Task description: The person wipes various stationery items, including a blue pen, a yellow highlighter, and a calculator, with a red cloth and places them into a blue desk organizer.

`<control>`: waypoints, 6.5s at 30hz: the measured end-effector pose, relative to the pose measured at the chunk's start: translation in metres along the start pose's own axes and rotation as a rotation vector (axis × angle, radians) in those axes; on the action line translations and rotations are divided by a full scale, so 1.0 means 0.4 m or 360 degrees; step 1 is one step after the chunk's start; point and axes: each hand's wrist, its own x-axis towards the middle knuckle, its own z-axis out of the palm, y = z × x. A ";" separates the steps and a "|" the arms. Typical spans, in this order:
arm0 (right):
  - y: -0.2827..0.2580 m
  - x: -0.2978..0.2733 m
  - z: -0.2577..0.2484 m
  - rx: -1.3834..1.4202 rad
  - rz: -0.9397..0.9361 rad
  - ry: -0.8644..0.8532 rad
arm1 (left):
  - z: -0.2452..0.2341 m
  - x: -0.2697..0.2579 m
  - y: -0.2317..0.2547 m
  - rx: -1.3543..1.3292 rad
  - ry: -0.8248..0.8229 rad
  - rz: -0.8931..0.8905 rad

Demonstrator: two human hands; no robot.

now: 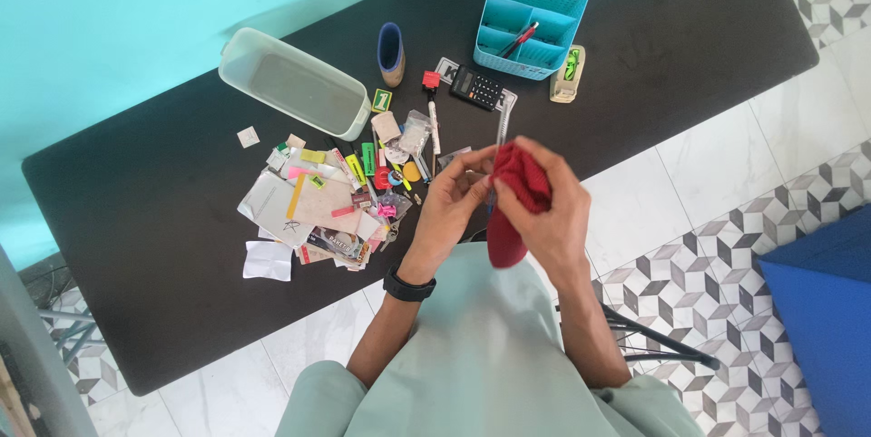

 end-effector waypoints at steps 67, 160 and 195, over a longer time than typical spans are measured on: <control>-0.067 0.040 -0.044 -0.0398 -0.0303 0.0413 | 0.092 -0.052 -0.082 -0.0106 0.0026 -0.0018; 0.016 0.023 -0.147 0.0010 0.0228 -0.0234 | 0.239 0.155 0.039 -0.0506 0.0104 -0.0107; -0.009 0.118 -0.154 -0.0124 -0.0294 -0.0229 | 0.197 0.175 0.039 -0.0635 -0.0125 0.0067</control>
